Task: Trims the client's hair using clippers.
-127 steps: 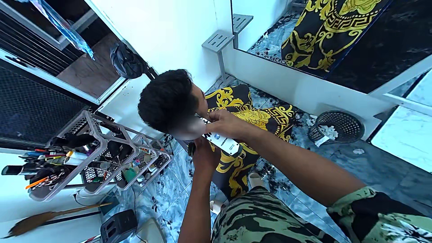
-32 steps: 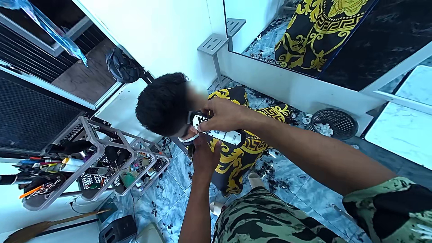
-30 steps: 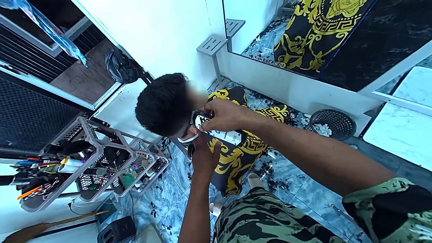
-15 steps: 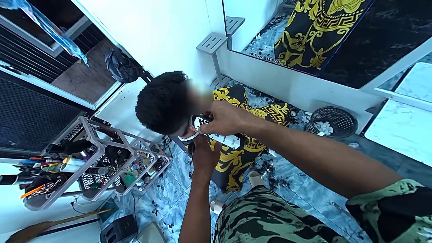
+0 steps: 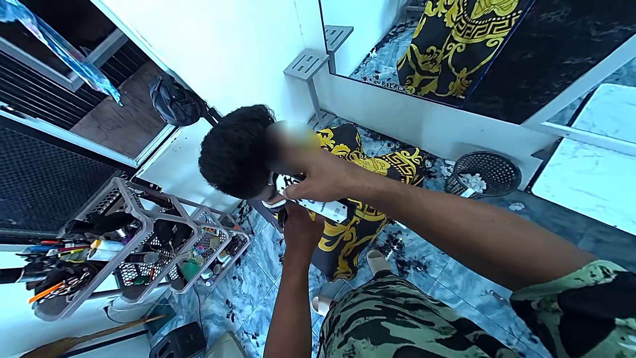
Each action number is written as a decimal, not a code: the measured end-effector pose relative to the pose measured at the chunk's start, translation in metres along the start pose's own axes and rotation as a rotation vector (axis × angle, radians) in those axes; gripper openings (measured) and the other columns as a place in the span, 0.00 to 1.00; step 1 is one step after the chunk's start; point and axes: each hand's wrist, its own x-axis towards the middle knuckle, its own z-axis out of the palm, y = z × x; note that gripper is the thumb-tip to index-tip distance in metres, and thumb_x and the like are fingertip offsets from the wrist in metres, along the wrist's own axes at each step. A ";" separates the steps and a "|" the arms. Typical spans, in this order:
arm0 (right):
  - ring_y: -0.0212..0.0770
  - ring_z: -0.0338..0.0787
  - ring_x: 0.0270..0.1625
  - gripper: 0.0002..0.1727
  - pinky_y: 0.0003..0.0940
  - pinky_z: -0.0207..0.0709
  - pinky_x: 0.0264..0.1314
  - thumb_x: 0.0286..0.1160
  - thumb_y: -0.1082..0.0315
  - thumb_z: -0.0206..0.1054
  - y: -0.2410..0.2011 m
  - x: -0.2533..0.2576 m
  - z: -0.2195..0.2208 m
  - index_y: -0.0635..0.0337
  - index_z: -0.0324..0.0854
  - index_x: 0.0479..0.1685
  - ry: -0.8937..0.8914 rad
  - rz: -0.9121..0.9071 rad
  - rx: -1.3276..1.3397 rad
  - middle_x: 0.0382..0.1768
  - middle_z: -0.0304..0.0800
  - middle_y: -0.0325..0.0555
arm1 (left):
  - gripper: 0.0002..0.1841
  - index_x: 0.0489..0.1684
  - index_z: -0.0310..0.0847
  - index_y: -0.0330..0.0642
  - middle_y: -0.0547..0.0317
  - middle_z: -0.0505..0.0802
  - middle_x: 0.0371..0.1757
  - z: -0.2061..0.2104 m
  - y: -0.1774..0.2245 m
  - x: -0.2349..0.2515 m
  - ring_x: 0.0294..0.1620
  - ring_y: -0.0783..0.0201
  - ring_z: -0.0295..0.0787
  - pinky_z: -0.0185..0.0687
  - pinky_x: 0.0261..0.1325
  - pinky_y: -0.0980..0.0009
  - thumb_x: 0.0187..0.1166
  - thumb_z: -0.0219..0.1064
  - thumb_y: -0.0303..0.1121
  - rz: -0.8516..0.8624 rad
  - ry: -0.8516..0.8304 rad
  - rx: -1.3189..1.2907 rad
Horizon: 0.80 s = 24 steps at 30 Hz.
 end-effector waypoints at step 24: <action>0.42 0.89 0.29 0.18 0.47 0.85 0.33 0.68 0.52 0.79 0.018 -0.028 0.019 0.58 0.85 0.40 0.001 -0.046 0.212 0.27 0.88 0.46 | 0.28 0.68 0.83 0.35 0.38 0.91 0.60 0.014 -0.044 -0.034 0.57 0.43 0.93 0.88 0.58 0.43 0.74 0.73 0.45 0.399 0.152 -0.064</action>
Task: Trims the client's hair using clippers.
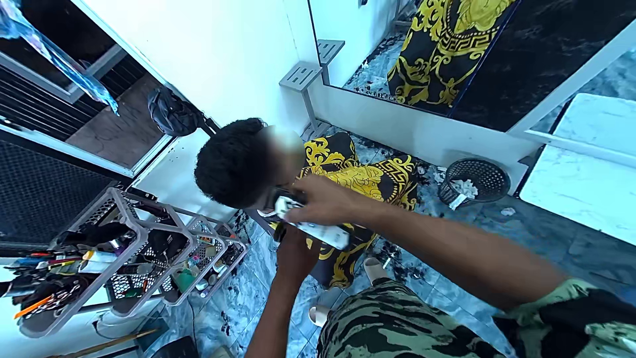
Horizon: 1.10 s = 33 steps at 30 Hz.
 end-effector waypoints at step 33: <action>0.45 0.92 0.41 0.22 0.45 0.89 0.47 0.82 0.57 0.67 0.093 -0.009 -0.018 0.63 0.79 0.68 0.104 0.062 0.576 0.46 0.91 0.54 | 0.29 0.77 0.71 0.32 0.55 0.92 0.32 -0.073 0.072 0.014 0.25 0.63 0.89 0.92 0.29 0.64 0.92 0.52 0.50 0.010 -0.394 -0.937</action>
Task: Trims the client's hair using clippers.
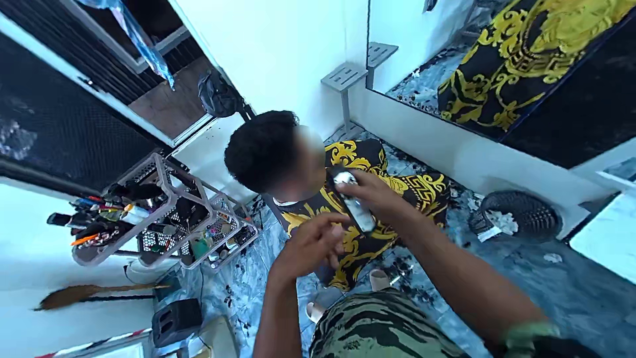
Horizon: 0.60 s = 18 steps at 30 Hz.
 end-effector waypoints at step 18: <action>0.45 0.86 0.33 0.19 0.50 0.81 0.39 0.68 0.55 0.80 -0.064 0.062 0.020 0.65 0.85 0.37 -0.151 -0.035 -0.590 0.30 0.86 0.50 | 0.50 0.95 0.12 0.54 0.43 0.90 0.40 -0.014 -0.038 0.001 0.28 0.51 0.92 0.95 0.33 0.58 0.88 0.61 0.36 -0.066 0.480 -0.128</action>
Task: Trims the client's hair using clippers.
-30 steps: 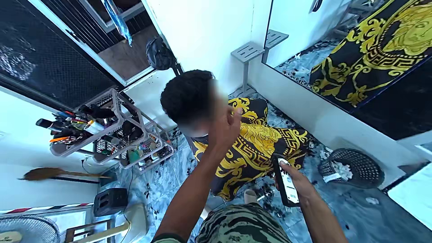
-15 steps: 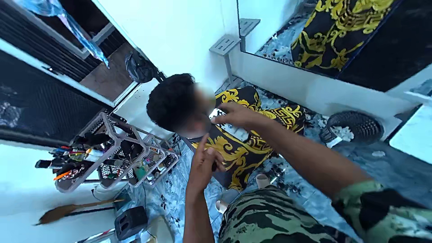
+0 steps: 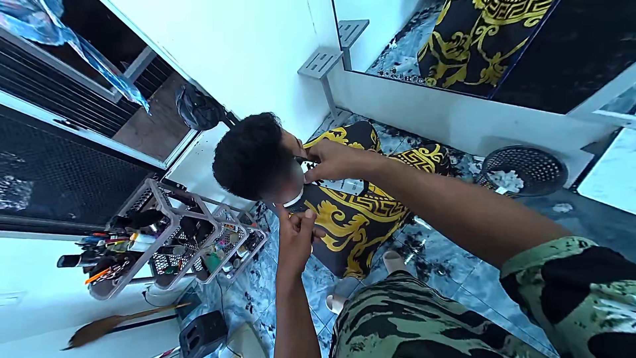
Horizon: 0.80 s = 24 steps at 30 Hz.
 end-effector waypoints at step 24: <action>0.42 0.85 0.32 0.19 0.46 0.80 0.37 0.65 0.57 0.82 0.003 0.000 0.002 0.64 0.85 0.37 0.011 0.011 0.092 0.29 0.86 0.48 | 0.53 0.95 0.12 0.56 0.42 0.89 0.42 0.004 0.004 0.007 0.30 0.50 0.93 0.96 0.34 0.57 0.87 0.64 0.33 -0.012 0.029 0.025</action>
